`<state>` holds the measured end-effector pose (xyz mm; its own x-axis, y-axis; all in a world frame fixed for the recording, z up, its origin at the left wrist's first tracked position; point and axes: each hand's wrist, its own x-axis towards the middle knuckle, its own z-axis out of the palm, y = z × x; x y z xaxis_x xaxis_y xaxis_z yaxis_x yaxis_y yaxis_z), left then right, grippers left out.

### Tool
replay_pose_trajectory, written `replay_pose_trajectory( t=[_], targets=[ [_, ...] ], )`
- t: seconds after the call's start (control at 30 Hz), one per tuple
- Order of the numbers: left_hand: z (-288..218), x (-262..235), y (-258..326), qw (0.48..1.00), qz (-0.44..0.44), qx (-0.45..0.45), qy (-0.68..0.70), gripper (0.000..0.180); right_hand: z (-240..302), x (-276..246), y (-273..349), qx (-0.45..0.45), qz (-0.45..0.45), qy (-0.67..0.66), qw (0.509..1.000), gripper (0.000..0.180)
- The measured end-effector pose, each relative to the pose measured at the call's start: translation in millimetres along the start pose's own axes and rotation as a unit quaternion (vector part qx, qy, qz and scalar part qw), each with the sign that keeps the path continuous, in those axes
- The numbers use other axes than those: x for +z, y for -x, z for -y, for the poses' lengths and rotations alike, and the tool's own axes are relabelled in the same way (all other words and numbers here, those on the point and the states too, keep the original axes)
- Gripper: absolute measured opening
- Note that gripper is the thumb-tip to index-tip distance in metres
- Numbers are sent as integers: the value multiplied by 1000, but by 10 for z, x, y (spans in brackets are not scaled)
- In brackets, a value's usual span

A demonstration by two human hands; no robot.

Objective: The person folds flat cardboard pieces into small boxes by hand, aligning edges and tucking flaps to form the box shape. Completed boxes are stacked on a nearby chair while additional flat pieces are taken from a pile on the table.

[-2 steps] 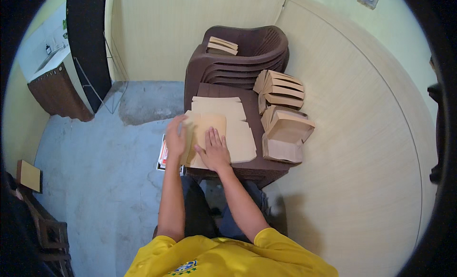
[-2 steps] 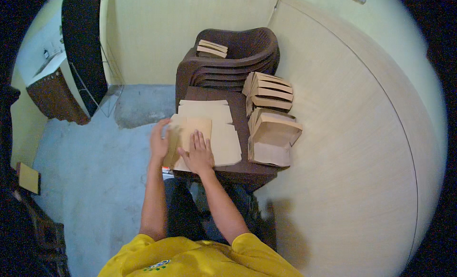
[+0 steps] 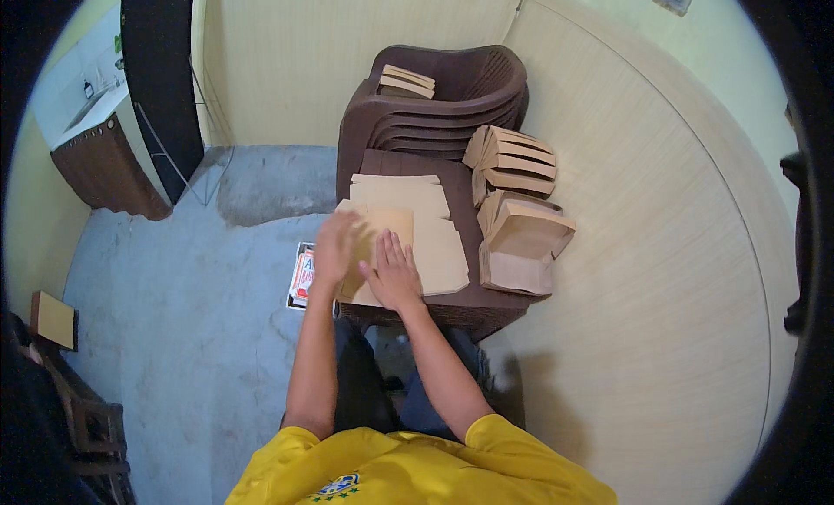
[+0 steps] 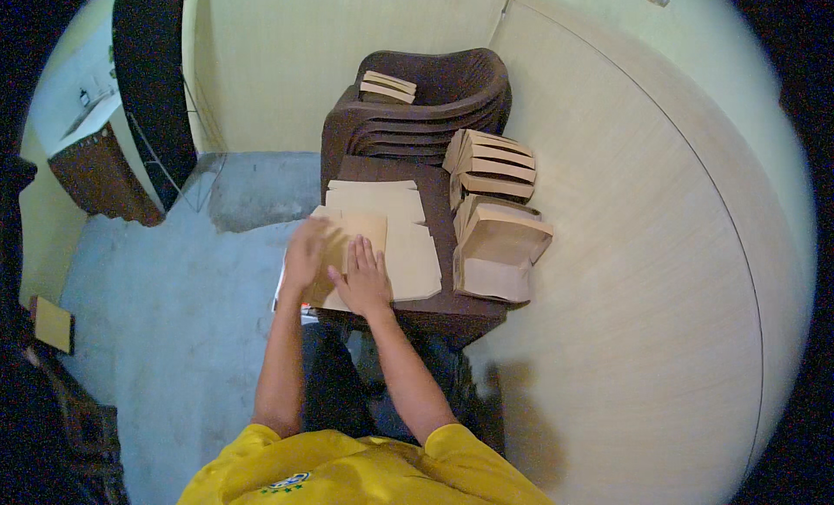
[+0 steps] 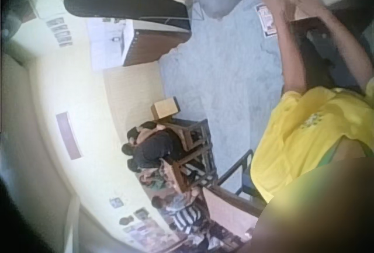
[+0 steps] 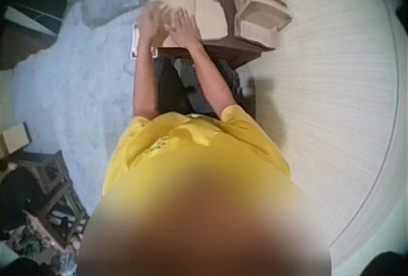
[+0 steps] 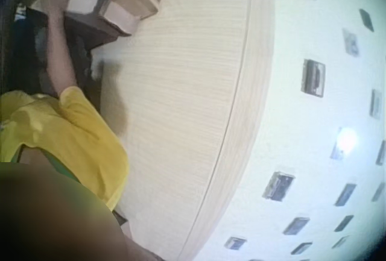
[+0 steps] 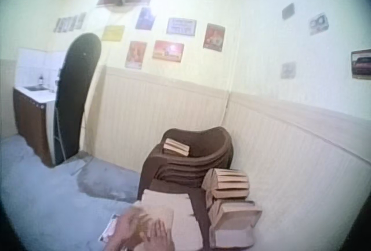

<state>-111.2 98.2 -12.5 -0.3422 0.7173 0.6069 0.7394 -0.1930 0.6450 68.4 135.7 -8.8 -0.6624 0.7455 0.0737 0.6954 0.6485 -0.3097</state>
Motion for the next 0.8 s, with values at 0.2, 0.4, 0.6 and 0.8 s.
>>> replay_pose_trajectory(
  t=[0.2,0.4,0.6,0.8],
  targets=[
    [-262,343,21,980,134,-50,-138,34,-59,-99,571,27,-21,52,998,97],
    [-144,384,76,974,151,-27,-167,35,136,-229,851,40,-19,88,995,112],
    [-99,356,68,975,169,-12,-142,36,-155,-331,-438,122,43,41,991,121],
    [-214,273,33,992,86,-85,-30,42,-564,-486,-802,125,53,-185,973,109]
  ],
)
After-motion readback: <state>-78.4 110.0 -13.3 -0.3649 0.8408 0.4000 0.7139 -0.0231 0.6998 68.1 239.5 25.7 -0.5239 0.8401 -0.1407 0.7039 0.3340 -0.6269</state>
